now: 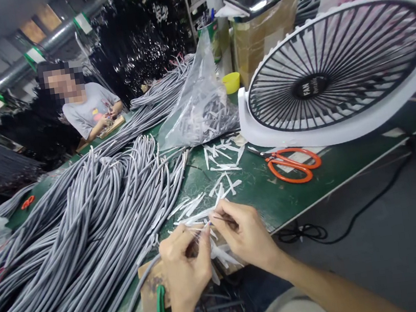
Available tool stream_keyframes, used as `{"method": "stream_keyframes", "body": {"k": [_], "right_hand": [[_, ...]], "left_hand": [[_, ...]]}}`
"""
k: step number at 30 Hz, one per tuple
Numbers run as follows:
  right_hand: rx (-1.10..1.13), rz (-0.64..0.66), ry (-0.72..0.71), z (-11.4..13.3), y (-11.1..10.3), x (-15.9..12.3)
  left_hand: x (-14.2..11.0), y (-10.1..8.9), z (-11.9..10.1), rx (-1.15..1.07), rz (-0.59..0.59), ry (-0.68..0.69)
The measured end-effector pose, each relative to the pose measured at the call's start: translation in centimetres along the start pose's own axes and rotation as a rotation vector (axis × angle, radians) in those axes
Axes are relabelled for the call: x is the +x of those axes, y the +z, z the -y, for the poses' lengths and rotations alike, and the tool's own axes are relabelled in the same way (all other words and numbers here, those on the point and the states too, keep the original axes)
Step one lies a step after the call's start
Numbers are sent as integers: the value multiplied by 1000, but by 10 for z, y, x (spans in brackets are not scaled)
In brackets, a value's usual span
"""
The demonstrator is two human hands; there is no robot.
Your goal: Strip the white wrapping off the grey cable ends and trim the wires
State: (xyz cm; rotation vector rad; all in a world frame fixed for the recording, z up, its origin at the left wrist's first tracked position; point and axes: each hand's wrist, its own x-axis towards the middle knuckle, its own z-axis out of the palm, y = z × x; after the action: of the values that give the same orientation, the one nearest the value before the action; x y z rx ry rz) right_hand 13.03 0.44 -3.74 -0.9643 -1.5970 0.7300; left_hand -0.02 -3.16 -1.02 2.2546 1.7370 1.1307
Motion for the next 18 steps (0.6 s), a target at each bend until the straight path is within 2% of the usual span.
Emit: {"method": "stream_keyframes", "body": {"k": [4,8,10,13,18], "right_hand": [[56,69,30,0,-1,3],[313,174,182,-3,-3,3],[446,129,277,-5,-4,3],[522,2,389,-6,-4,4],[610,115,428,-7,-2,6]], "left_hand": [[-1,0,-1,2,-32,-29],[0,0,0,-28,-91,-114],[2,0,2,-49,-114,-152],[5,0,5,-132,-80,-130],[8,-1,7,-239,11,-44]]}}
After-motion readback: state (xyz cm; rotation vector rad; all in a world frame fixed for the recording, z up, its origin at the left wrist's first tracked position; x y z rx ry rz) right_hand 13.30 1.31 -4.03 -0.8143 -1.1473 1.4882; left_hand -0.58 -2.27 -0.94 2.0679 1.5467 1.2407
